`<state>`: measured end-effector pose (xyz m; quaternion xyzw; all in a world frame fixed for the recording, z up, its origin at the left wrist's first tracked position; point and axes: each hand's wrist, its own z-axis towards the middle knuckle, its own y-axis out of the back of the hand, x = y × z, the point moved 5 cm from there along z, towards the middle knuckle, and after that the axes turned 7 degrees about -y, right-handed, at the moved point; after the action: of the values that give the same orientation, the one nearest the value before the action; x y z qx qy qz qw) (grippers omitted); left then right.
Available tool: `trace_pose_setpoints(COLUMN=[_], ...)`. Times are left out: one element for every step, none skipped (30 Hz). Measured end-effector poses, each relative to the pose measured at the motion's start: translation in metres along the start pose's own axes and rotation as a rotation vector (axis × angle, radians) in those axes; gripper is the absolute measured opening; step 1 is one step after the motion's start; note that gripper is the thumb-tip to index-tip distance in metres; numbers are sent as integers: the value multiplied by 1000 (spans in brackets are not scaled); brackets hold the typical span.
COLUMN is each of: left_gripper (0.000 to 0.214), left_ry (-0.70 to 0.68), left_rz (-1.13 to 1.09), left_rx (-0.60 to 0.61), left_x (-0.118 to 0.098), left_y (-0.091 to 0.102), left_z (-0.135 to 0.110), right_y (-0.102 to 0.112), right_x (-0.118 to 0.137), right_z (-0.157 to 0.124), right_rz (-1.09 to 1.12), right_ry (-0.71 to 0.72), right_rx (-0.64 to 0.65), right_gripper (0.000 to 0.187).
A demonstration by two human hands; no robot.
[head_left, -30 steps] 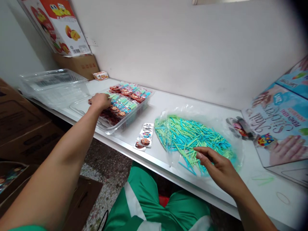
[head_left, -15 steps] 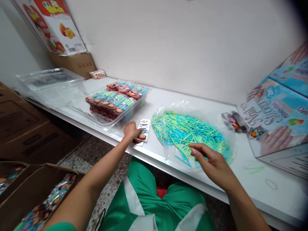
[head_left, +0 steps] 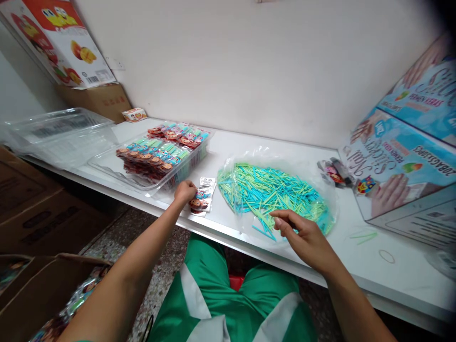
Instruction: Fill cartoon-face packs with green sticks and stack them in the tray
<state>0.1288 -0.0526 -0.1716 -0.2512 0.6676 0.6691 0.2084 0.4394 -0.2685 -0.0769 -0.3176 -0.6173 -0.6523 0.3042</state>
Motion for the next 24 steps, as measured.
trace_pose_setpoints(left_gripper=[3, 3, 3, 3, 3, 3, 5, 8, 11, 15, 19, 22, 25, 27, 28, 28, 30, 32, 34, 32, 29, 28, 27, 26], left_ry=[-16, -34, -54, -75, -98, -122, -145, -167, -186, -203, -220, -233, -242, -239, -223, -199, -172, -148, -129, -116, -109, -101, -91, -79], left_rz=[-3, -11, -24, -43, -70, -105, -146, -183, -239, -313, -409, -580, -740, -864, -957, -1025, -1079, -1118, -1142, -1150, -1146, -1135, -1122, -1113], left_rx=[-24, -54, -88, -121, -151, -174, -188, -192, -183, -159, -121, -56, 19, 98, 176, 245, 312, 378, 439, 493, 533, 554, 557, 546], left_x=[-2, -4, -6, -10, -14, -19, -25, -32, -40, -48, -57, -67, -76, -85, -92, -98, -102, -104, -106, -106, -106, -105, -104, -102], left_y=[4, 8, 13, 17, 22, 26, 28, 29, 29, 26, 22, 16, 9, 2, -5, -12, -19, -25, -31, -37, -42, -46, -49, -52], left_z=[-1, -3, -5, -9, -13, -18, -26, -35, -46, -59, -73, -88, -104, -119, -132, -144, -153, -160, -164, -167, -168, -167, -167, -166], right_y=[0, 0, 0, 0, -1, -2, -4, -7, -11, -17, -25, -35, -46, -57, -68, -77, -84, -88, -90, -91, -90, -88, -85, -82], right_x=[-1, -2, -2, -3, -3, -2, -2, -1, 0, 1, 1, 2, 3, 4, 5, 6, 6, 5, 4, 3, 2, 0, -2, -5], right_z=[0, 0, 0, 0, 0, 2, 3, 5, 8, 11, 14, 17, 19, 21, 21, 20, 17, 14, 10, 7, 3, 0, -2, -3], right_rz=[3, 5, 8, 10, 13, 20, 33, 52, 79, 115, 155, 201, 252, 296, 323, 334, 323, 299, 264, 224, 183, 144, 109, 73], right_ry=[0, 1, 3, 5, 7, 7, 0, -15, -39, -70, -105, -126, -138, -134, -122, -110, -93, -77, -63, -51, -41, -32, -26, -22], right_rx=[2, 3, 2, -2, -7, -18, -34, -56, -78, -99, -109, -94, -63, -15, 63, 124, 162, 198, 220, 234, 250, 271, 293, 310], right_gripper=[24, 24, 24, 24, 24, 25, 25, 26, 28, 31, 34, 39, 43, 40, 33, 30, 28, 29, 28, 28, 28, 29, 29, 29])
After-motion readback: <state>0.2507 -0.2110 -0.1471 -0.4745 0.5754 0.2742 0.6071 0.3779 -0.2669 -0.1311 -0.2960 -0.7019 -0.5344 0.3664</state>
